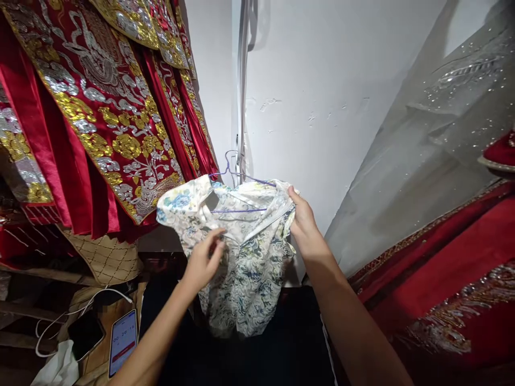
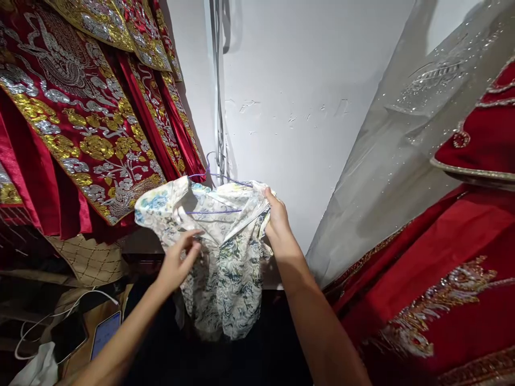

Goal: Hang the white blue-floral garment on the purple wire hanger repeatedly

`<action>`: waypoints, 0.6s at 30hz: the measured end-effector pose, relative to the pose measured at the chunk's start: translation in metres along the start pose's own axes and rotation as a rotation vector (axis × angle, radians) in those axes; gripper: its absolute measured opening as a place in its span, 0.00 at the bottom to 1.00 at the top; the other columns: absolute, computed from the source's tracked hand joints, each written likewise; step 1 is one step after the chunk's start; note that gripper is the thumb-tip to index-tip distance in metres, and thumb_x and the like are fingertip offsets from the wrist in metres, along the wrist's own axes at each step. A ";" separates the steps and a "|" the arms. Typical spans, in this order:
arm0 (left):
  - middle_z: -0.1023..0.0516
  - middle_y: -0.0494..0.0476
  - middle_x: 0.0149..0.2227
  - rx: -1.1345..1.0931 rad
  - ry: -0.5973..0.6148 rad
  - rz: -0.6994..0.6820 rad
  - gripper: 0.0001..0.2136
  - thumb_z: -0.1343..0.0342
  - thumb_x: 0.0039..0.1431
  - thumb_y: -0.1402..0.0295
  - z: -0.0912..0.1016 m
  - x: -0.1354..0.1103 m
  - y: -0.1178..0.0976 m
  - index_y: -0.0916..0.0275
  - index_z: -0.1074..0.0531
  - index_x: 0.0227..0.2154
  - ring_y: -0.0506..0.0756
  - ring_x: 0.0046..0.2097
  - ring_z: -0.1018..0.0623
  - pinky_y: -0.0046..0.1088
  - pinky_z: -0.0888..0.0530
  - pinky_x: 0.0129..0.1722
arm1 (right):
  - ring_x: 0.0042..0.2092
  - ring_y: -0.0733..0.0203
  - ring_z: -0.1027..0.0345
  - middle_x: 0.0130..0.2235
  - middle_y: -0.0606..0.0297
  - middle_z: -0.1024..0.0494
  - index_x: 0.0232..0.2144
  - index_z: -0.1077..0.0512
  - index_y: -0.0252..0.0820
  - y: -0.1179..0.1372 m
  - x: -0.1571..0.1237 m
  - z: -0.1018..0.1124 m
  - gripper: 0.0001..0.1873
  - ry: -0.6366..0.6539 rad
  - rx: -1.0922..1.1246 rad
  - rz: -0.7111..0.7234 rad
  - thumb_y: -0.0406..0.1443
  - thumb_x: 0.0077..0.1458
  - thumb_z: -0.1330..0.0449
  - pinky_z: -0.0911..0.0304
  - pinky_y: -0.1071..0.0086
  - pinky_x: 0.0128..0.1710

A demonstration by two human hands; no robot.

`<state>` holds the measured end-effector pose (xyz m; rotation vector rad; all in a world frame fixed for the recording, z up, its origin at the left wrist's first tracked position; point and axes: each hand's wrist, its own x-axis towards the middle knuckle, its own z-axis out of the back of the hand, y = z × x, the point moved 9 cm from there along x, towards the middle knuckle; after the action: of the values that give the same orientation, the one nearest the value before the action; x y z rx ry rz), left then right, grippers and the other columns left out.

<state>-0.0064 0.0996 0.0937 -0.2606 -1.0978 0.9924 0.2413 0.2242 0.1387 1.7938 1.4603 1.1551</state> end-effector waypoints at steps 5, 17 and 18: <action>0.25 0.53 0.35 -0.009 0.308 0.211 0.24 0.55 0.68 0.60 -0.081 -0.019 0.034 0.54 0.44 0.65 0.53 0.30 0.27 0.26 0.35 0.30 | 0.45 0.48 0.23 0.36 0.58 0.17 0.40 0.22 0.41 0.001 -0.012 0.039 0.22 -0.092 -0.042 0.082 0.52 0.54 0.37 0.29 0.54 0.48; 0.40 0.48 0.19 0.054 0.270 0.356 0.22 0.53 0.64 0.51 -0.133 -0.072 0.045 0.61 0.33 0.21 0.52 0.24 0.35 0.25 0.44 0.26 | 0.59 0.50 0.35 0.55 0.51 0.28 0.49 0.24 0.38 0.011 -0.078 0.042 0.21 -0.512 -0.736 0.600 0.45 0.62 0.46 0.44 0.54 0.61; 0.37 0.49 0.20 0.019 0.251 0.380 0.22 0.55 0.66 0.52 -0.132 -0.077 0.045 0.61 0.32 0.22 0.52 0.25 0.34 0.25 0.43 0.27 | 0.62 0.50 0.39 0.59 0.51 0.32 0.50 0.24 0.40 0.009 -0.093 0.029 0.20 -0.501 -0.780 0.628 0.43 0.63 0.47 0.45 0.54 0.63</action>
<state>0.0722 0.1016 -0.0453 -0.5781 -0.8240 1.2671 0.2670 0.1358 0.1071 1.7746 0.0908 1.1914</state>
